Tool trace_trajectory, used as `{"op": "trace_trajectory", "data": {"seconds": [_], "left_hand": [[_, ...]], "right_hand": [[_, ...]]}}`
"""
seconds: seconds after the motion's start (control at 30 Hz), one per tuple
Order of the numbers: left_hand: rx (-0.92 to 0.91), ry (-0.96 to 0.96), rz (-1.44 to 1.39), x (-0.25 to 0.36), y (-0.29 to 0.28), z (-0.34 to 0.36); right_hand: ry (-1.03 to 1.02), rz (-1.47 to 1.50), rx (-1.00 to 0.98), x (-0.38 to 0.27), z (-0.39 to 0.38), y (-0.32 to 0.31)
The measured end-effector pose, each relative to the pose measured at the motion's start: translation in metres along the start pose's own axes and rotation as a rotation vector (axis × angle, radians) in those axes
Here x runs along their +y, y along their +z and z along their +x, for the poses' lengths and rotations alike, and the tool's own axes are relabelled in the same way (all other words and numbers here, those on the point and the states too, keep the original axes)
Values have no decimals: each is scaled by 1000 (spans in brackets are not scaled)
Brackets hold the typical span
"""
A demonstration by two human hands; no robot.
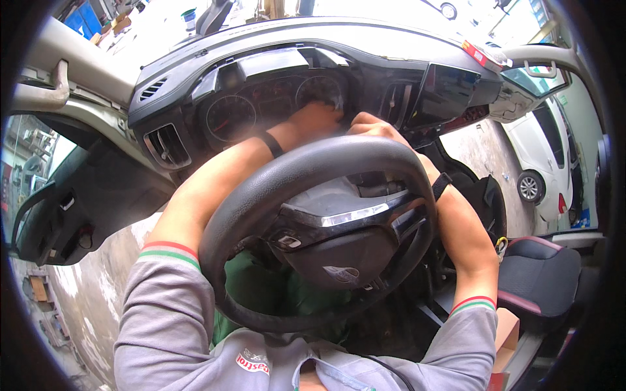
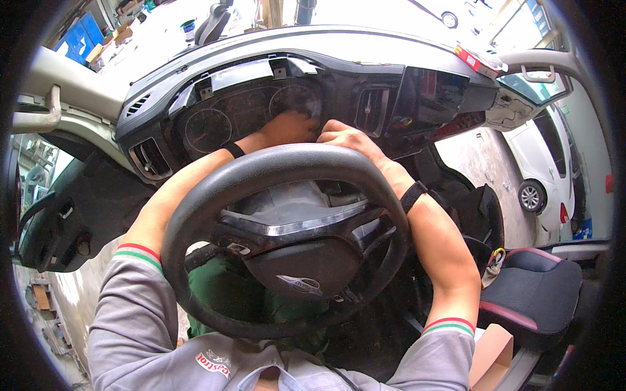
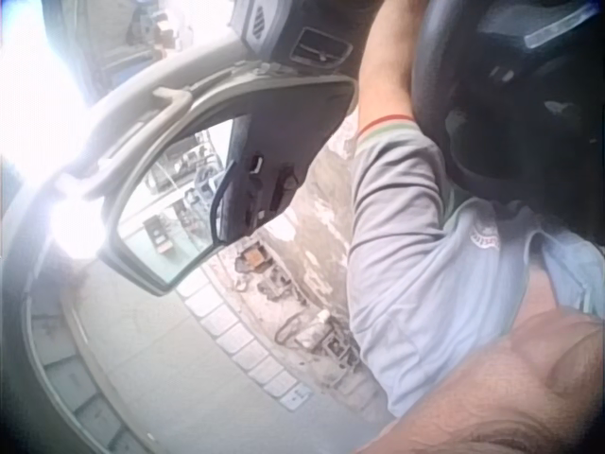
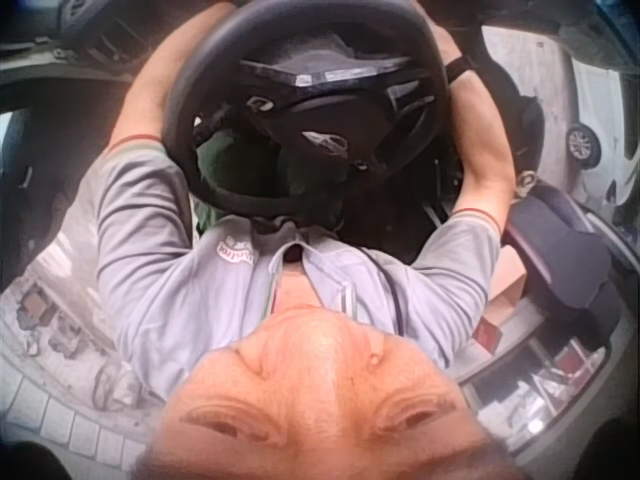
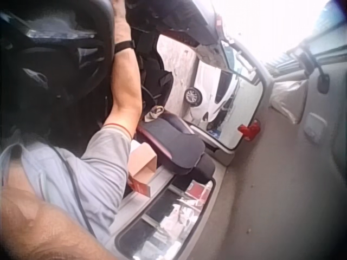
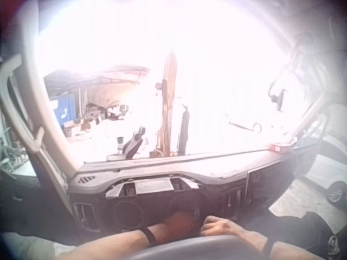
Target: The person uses a screwdriver to pry and loosen the dashboard panel around the instrument cluster and then pulls the panel off by hand.
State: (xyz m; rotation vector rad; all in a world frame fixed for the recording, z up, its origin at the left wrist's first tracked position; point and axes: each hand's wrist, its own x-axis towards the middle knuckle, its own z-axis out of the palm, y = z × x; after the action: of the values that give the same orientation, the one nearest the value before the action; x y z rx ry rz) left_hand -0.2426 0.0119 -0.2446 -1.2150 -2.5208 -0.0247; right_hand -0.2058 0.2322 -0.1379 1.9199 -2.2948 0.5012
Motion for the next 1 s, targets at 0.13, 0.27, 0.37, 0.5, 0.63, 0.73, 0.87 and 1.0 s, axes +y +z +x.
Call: {"op": "trace_trajectory", "data": {"seconds": [0.13, 0.27, 0.37, 0.5, 0.63, 0.73, 0.87, 1.0], "left_hand": [[-36, 43, -9, -6, 2, -5], [-7, 99, 27, -5, 4, 1], [5, 84, 71, -6, 10, -5], [-65, 72, 123, -1, 6, 2], [-37, 65, 113, 1, -8, 5], [-230, -286, -356, 16, -43, 9], [-153, -451, -753, 36, -101, 3], [-113, -484, -709, 35, -89, 8]], "right_hand": [[47, 56, 118, -5, -6, -6], [314, 116, 231, -28, -23, -43], [448, 198, 294, -54, -26, -68], [726, 247, 626, -97, -32, -86], [701, 251, 853, -136, -3, -91], [591, 181, 834, -144, 20, -81], [492, 62, 806, -146, 43, -70], [672, 236, 775, -148, 49, -71]]}}
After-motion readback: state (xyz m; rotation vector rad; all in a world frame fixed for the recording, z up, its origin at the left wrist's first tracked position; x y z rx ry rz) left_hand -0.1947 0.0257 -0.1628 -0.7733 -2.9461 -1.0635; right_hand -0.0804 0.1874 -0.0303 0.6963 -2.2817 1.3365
